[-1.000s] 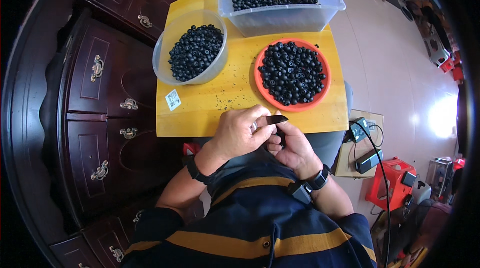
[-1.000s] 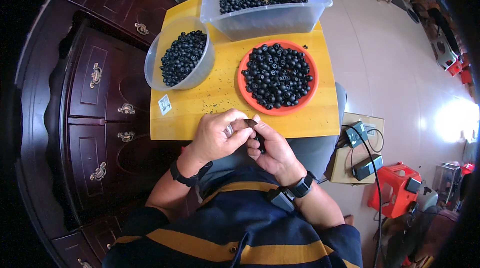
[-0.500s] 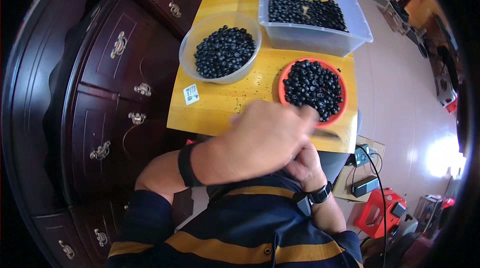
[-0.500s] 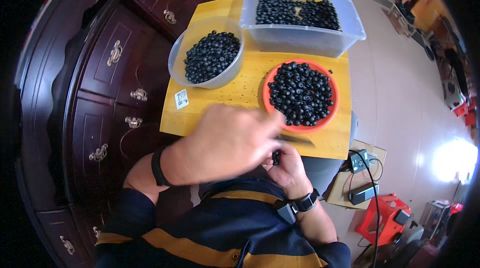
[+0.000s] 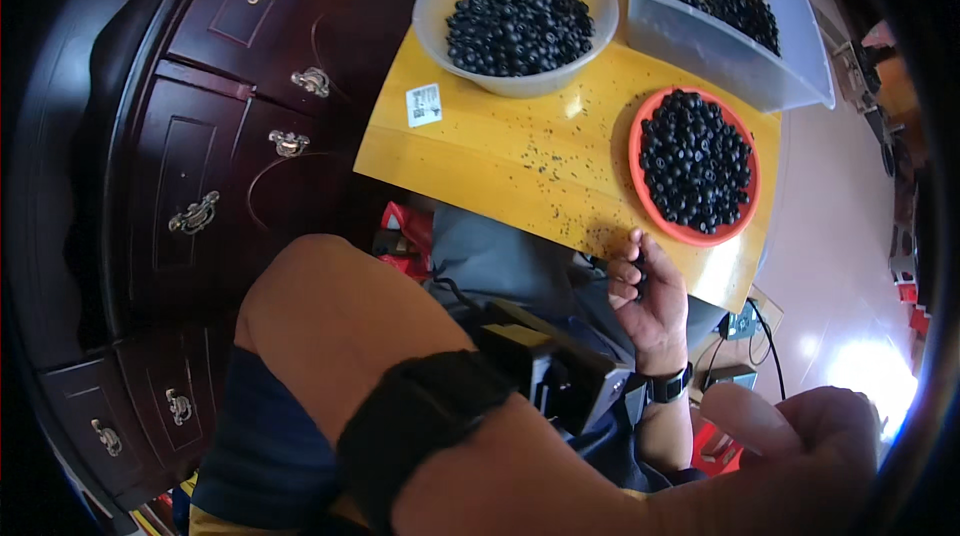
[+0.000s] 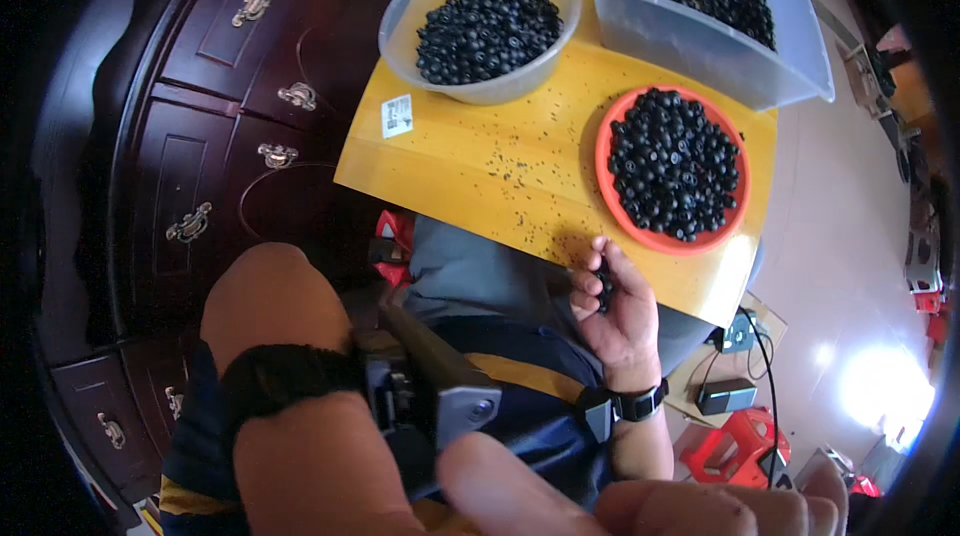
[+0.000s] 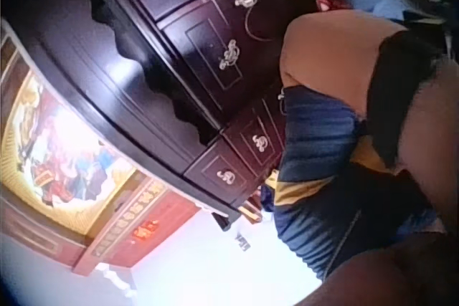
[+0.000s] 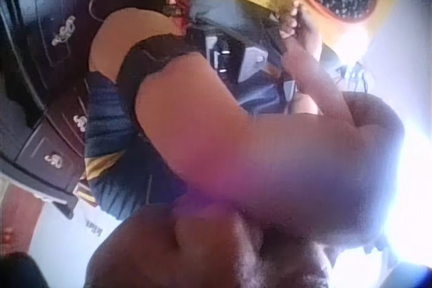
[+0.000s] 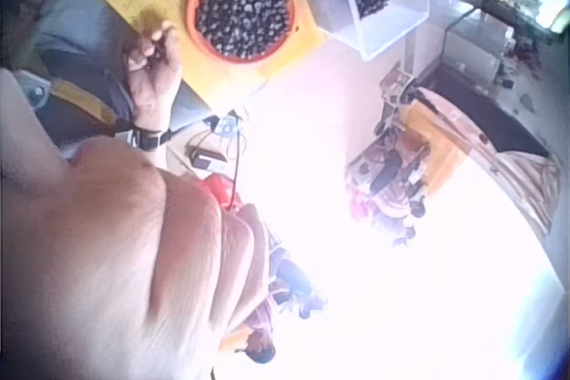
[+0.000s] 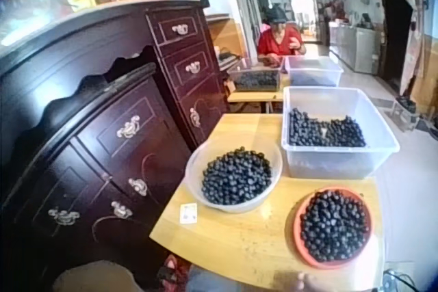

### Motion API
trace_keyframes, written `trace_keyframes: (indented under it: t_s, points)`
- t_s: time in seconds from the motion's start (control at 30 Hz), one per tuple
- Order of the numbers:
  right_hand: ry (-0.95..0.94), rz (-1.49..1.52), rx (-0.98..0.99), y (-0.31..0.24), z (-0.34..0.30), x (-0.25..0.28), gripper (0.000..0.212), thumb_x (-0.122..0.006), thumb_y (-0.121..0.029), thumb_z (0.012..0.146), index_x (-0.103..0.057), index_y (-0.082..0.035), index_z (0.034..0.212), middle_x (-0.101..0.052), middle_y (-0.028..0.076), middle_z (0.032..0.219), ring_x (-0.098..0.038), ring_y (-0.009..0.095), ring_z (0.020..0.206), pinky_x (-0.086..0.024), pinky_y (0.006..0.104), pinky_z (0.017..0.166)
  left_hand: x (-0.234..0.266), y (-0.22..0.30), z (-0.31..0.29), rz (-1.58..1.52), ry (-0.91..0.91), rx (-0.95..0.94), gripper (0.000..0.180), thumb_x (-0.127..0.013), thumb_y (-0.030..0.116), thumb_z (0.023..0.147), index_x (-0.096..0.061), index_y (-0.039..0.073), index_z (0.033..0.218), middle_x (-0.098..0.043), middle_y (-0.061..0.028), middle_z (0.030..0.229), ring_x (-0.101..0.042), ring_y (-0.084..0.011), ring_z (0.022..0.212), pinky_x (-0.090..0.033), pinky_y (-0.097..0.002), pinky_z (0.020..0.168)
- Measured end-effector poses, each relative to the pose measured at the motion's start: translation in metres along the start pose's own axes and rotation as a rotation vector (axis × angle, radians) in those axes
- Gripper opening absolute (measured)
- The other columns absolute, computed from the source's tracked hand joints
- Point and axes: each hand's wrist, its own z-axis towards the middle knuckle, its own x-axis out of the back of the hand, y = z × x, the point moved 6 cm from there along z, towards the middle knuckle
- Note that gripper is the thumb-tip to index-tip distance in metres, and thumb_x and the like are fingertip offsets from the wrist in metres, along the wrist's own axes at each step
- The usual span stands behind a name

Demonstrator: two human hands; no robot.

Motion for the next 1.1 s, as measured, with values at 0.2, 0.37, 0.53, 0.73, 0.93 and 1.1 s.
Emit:
trace_keyframes:
  t_s: [0.2,0.37,0.53,0.73,0.93,1.1]
  points:
    - [-0.066,0.011,0.018,-0.005,-0.001,-0.004,0.021,-0.057,-0.023,0.102,-0.061,-0.005,0.113,-0.06,0.002,0.091,-0.051,0.01,0.071,-0.041,0.0222,0.057,0.005,-0.009,0.007,-0.057,-0.079,0.059,0.029,-0.075,0.017,0.072,-0.065,0.003,0.095,-0.055,-0.0039,0.061,-0.06,-0.02,0.055,-0.047,-0.0357,0.046]
    - [-0.081,-0.011,0.034,0.0,-0.001,-0.014,0.021,-0.058,-0.024,0.102,-0.061,-0.005,0.113,-0.061,0.002,0.092,-0.053,0.012,0.073,-0.044,0.0238,0.06,0.02,-0.001,-0.013,-0.034,-0.152,0.131,0.027,-0.074,0.019,0.073,-0.065,0.006,0.095,-0.053,-0.0032,0.059,-0.06,-0.0202,0.054,-0.047,-0.0356,0.047]
    - [-0.109,0.045,0.027,-0.005,-0.005,-0.015,0.021,-0.058,-0.025,0.102,-0.061,-0.006,0.112,-0.063,0.003,0.094,-0.059,0.014,0.078,-0.049,0.0274,0.067,0.038,0.033,-0.027,-0.034,-0.166,0.139,0.025,-0.073,0.02,0.075,-0.065,0.008,0.095,-0.051,-0.0024,0.057,-0.059,-0.0203,0.053,-0.047,-0.0355,0.048]
    - [-0.189,0.055,0.059,-0.01,0.001,-0.014,0.041,-0.05,-0.036,0.106,-0.058,-0.002,0.127,-0.066,0.015,0.118,-0.067,0.028,0.102,-0.057,0.0375,0.086,-0.047,-0.086,-0.005,-0.284,0.082,0.19,0.029,-0.081,0.023,0.079,-0.065,0.008,0.097,-0.068,-0.0087,0.072,-0.068,-0.0278,0.064,-0.049,-0.0373,0.054]
    - [-0.153,0.095,0.024,-0.008,-0.005,-0.027,0.052,-0.04,-0.04,0.108,-0.051,0.001,0.137,-0.059,0.02,0.135,-0.061,0.032,0.119,-0.052,0.043,0.099,-0.14,-0.099,-0.026,-0.618,0.167,0.356,0.027,-0.078,0.014,0.081,-0.068,0.009,0.106,-0.067,-0.009,0.07,-0.068,-0.0258,0.062,-0.051,-0.0363,0.057]
    - [-0.244,0.062,0.014,-0.001,-0.006,-0.037,0.053,-0.035,-0.039,0.109,-0.047,0.001,0.143,-0.053,0.02,0.144,-0.055,0.033,0.127,-0.043,0.0447,0.111,-0.174,-0.08,-0.027,-0.658,0.167,0.364,0.028,-0.078,0.014,0.081,-0.07,0.01,0.108,-0.068,-0.0083,0.07,-0.068,-0.0253,0.06,-0.052,-0.0366,0.056]
